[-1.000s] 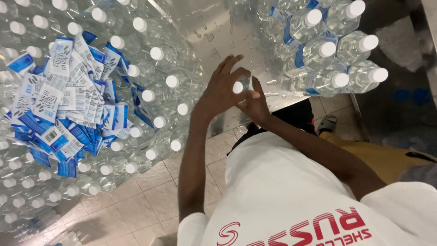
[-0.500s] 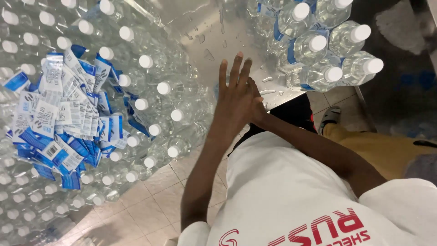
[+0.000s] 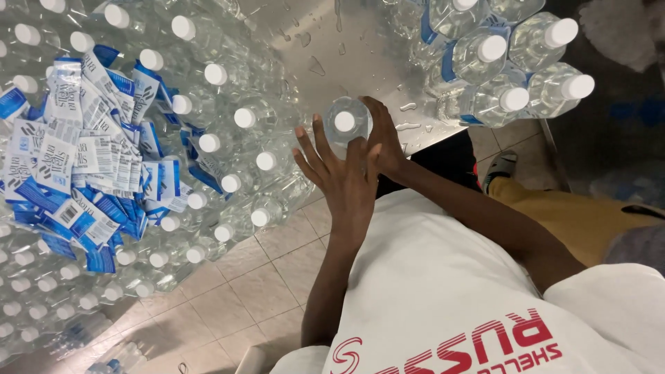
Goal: Manually applying adhesive labels to plastic water bottles on a production table.
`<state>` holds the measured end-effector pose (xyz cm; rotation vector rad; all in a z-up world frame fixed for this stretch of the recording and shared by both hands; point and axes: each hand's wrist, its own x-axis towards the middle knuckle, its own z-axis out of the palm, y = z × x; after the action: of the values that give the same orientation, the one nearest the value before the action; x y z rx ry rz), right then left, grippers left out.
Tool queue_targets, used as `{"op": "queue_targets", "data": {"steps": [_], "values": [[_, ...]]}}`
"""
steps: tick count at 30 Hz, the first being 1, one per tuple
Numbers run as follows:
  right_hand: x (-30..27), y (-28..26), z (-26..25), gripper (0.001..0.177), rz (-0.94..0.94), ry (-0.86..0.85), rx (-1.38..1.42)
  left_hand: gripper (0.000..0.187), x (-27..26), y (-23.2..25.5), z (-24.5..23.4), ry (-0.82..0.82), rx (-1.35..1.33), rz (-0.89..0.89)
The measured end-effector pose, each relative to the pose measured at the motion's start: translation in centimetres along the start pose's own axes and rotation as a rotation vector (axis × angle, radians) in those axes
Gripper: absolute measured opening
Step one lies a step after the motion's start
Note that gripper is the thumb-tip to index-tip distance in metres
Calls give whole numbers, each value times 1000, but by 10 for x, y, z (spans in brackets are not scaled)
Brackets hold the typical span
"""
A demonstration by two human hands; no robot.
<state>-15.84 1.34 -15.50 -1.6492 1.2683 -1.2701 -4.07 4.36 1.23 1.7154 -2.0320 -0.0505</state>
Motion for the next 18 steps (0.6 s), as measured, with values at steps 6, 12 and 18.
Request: {"op": "queue_targets", "data": {"steps": [6, 12, 18], "values": [[4, -3, 1, 100, 35, -27, -227, 40, 1, -25, 13, 44, -77, -39], [13, -27, -2, 100, 103, -30, -266, 45, -4, -34, 11, 68, -99, -26], [14, -15, -2, 107, 70, -21, -244, 52, -4, -49, 7, 36, -503, -105]]}}
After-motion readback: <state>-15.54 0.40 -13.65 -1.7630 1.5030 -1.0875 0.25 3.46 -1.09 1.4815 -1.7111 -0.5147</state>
